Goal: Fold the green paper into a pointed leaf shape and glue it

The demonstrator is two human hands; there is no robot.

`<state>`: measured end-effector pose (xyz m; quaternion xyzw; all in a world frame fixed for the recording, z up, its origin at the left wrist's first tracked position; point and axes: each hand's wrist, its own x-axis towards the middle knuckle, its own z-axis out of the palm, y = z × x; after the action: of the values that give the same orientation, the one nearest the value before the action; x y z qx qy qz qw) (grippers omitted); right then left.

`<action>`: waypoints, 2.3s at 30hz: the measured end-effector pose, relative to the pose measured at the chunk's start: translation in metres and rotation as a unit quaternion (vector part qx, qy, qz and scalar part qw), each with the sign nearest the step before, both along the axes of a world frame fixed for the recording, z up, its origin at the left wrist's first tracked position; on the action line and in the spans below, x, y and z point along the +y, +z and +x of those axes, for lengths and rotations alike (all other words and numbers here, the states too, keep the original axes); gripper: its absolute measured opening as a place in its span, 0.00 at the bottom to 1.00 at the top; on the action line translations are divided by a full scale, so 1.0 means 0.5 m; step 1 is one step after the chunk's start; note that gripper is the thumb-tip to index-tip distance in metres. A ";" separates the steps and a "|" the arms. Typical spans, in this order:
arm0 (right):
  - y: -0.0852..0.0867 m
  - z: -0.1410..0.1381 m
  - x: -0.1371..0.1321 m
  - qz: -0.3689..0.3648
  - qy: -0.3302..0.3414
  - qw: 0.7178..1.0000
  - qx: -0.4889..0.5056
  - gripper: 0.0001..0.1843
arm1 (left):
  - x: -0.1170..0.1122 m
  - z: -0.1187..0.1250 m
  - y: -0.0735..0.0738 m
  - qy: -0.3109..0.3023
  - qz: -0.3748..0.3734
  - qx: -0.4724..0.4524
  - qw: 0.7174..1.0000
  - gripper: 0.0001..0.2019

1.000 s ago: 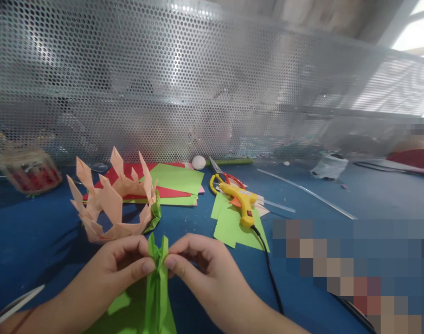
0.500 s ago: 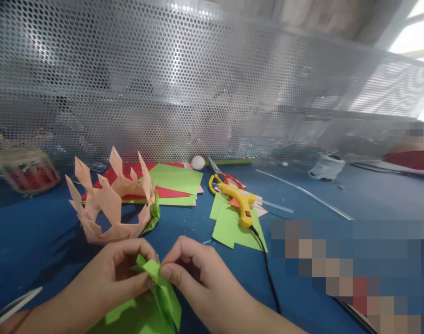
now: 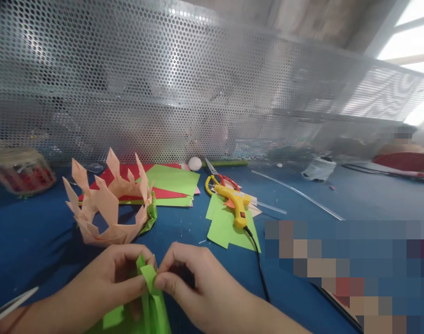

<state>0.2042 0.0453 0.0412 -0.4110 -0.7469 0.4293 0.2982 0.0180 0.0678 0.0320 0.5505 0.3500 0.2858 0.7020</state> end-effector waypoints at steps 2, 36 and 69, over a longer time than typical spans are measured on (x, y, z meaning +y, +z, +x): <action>0.005 -0.002 -0.009 0.019 0.010 0.999 -0.034 0.15 | 0.001 -0.001 -0.003 -0.002 -0.003 -0.002 1.000 0.14; -0.005 -0.029 -0.010 -0.077 -0.021 0.990 0.112 0.21 | -0.010 0.002 0.013 0.079 0.080 0.058 0.992 0.17; -0.013 -0.032 -0.013 0.095 -0.141 0.978 0.125 0.13 | -0.008 -0.003 0.017 0.014 0.181 0.182 0.966 0.12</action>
<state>0.1881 0.0388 0.0346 -0.4248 -0.6758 0.3583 0.4842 0.0168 0.0639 0.0405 0.7060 0.4220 0.2494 0.5112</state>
